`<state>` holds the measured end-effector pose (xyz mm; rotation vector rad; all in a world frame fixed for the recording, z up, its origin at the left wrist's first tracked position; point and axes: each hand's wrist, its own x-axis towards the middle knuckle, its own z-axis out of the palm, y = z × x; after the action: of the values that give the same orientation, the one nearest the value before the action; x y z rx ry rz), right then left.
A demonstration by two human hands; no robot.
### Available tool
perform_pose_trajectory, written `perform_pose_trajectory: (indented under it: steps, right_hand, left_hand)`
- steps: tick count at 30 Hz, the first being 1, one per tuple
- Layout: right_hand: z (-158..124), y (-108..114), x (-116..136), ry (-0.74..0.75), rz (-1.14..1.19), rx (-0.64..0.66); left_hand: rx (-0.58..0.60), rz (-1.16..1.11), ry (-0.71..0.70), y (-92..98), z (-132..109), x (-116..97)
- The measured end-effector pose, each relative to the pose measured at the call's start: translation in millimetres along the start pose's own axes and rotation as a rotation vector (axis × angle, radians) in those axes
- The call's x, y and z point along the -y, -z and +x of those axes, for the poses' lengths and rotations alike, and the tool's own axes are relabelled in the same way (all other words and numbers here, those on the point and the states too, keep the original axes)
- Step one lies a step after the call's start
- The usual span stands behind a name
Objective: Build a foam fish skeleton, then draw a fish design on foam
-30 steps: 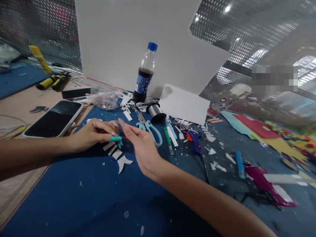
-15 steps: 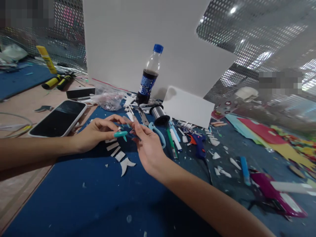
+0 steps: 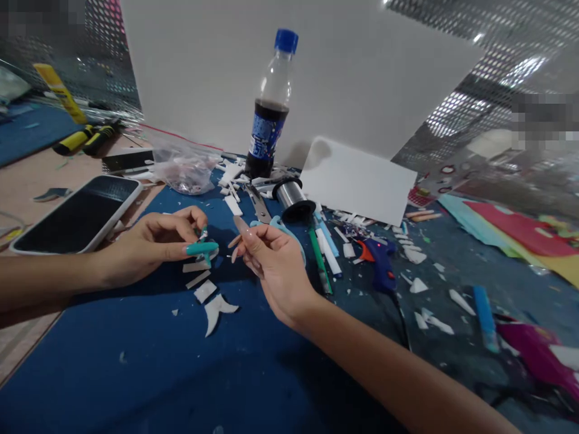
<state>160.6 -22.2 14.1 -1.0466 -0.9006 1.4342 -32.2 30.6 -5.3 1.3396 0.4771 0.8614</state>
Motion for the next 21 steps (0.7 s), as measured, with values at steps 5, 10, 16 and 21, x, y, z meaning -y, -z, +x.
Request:
perform_pose_trajectory:
  steps: [5,10,16,21]
  right_hand:
    - [-1,1,-4,-0.008,-0.026,-0.005]
    - [-5,-1,-9,-0.006,-0.06,0.04]
    - [-10,-3,-11,-0.036,-0.115,0.091]
    - [-11,-4,-12,-0.089,-0.091,0.087]
  left_hand:
    - [0.082,0.115,0.036,-0.7,0,-4]
    - [0.146,0.193,0.062,-0.1,0,-7]
    - [0.226,0.319,0.1,-2.1,0,-9]
    - [0.24,0.368,0.117,-2.5,3,-9]
